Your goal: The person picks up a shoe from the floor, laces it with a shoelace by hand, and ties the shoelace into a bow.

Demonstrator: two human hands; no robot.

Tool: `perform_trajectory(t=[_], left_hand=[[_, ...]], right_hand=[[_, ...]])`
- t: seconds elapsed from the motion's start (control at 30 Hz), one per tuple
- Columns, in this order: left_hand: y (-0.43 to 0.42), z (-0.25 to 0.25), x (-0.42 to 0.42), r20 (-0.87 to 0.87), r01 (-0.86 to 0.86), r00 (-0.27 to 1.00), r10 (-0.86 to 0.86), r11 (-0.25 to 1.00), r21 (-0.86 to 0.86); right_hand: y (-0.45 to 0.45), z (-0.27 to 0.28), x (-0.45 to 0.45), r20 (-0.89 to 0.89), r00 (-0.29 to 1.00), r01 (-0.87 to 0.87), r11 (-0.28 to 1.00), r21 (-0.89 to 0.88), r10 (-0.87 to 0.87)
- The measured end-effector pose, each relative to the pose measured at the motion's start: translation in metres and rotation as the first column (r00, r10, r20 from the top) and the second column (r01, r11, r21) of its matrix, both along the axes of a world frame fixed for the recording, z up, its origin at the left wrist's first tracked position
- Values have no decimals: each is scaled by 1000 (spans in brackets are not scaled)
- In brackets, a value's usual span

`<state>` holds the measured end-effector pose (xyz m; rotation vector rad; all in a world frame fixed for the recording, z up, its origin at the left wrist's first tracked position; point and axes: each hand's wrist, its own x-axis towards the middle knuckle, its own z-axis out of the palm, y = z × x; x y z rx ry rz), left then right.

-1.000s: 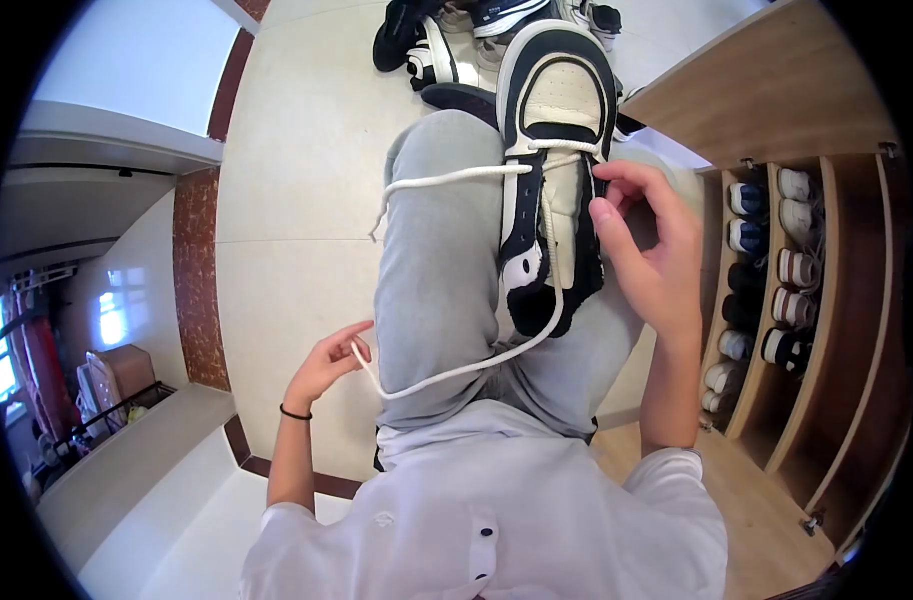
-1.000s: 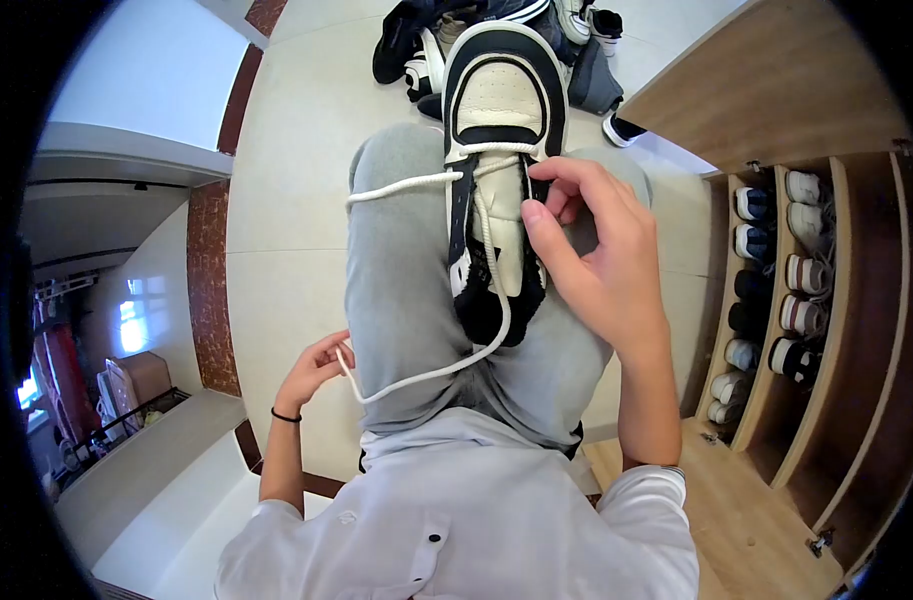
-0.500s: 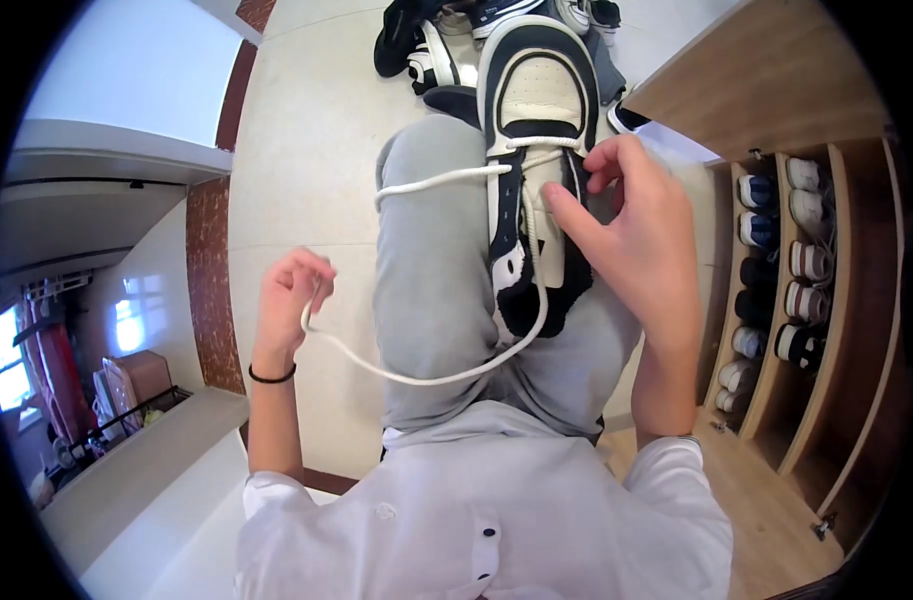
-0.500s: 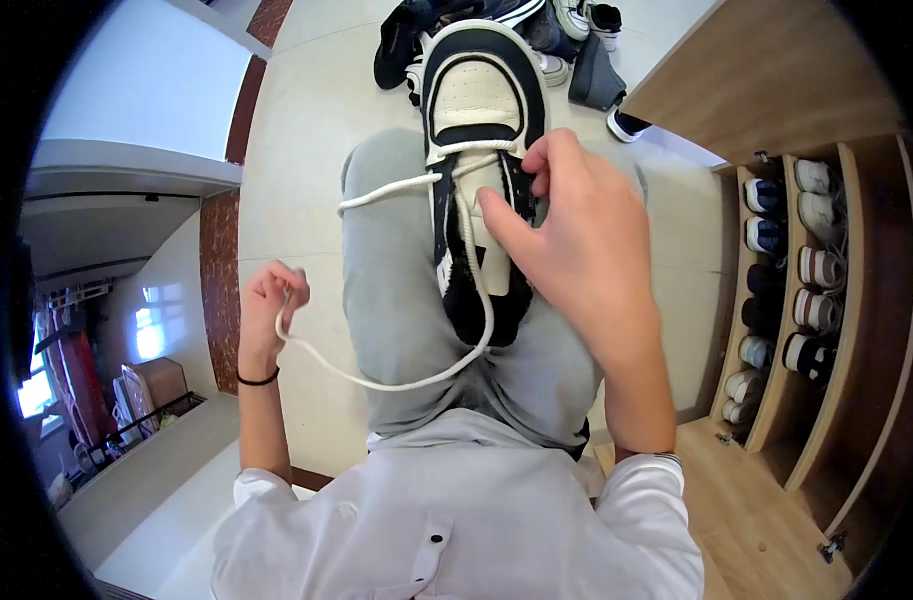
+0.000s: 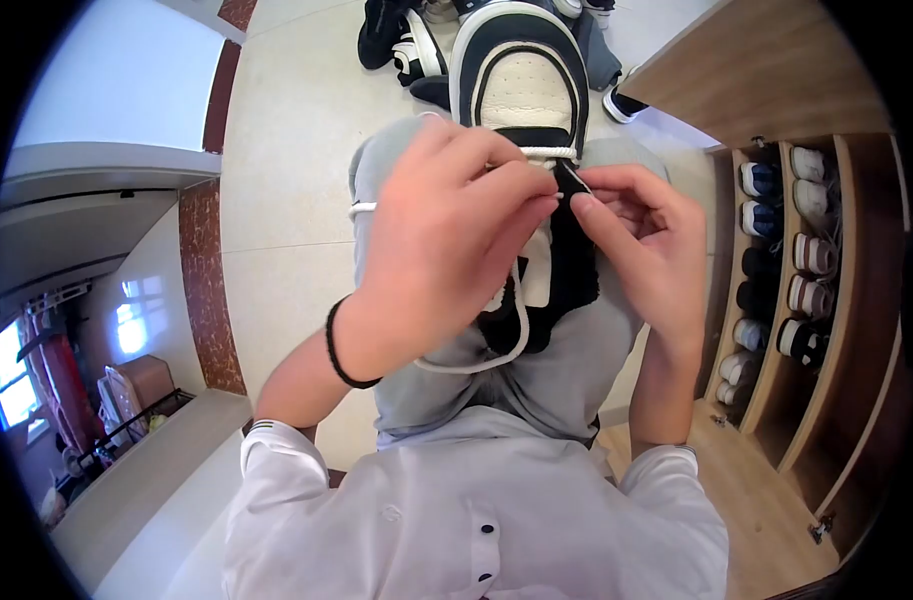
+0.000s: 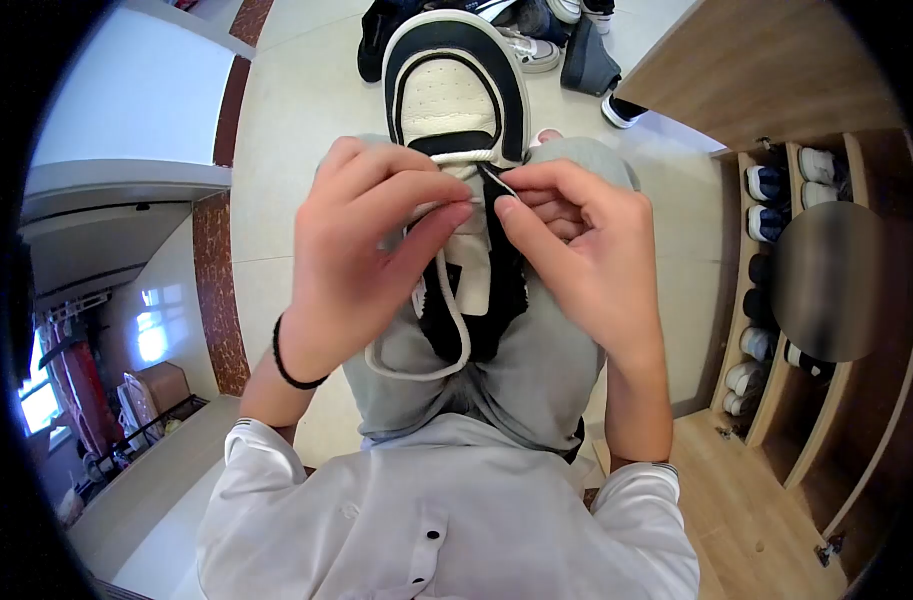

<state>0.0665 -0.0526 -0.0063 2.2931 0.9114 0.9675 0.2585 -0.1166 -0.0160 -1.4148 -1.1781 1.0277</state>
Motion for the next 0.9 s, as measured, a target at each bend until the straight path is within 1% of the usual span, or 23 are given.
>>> perform_trajectory(t=[0.03,0.07,0.1,0.17,0.2,0.27,0.37,0.47,0.53,0.67,0.73,0.87,0.9], left_hand=[[0,-3,5,-8,-15,1000,16,993,117],[-1,-8,9,11,-49,999,48,993,112],[-1,-10,12,5,-47,999,46,993,111],[-3,-13,16,16,-122,993,121,978,170],[-4,-15,18,12,-121,993,121,978,170],[-8,-17,22,36,-188,982,184,964,189],[-8,-16,26,-1,-210,977,215,956,206],[-9,-20,28,-15,-210,975,220,949,236],[-7,-22,31,-10,-201,978,210,949,241],[-5,-22,31,-20,-179,982,189,954,239],[-7,-17,27,-39,-164,983,178,959,233],[-10,-10,19,-97,-133,983,154,972,195],[-10,-11,19,-97,-135,983,156,971,195]], right_hand=[[0,0,0,-15,1000,-5,1000,-1,5],[0,1,0,-19,1000,-5,1000,-2,4],[0,1,0,-22,1000,0,1000,5,0],[-1,0,-1,-28,1000,7,1000,10,-7],[-1,-2,-1,-40,999,14,1000,9,-14],[-1,-3,-2,-55,998,27,1000,5,-26],[-1,-1,-3,-22,999,33,999,31,-32],[-1,-2,-2,20,999,34,999,32,-35],[-1,-5,-1,72,997,24,997,72,-30],[-1,-3,-3,52,997,51,995,91,-56],[-2,-1,-2,18,995,95,995,-2,-95],[0,-1,-5,11,996,89,996,5,-89],[1,2,-7,-4,995,102,994,-42,-102]])
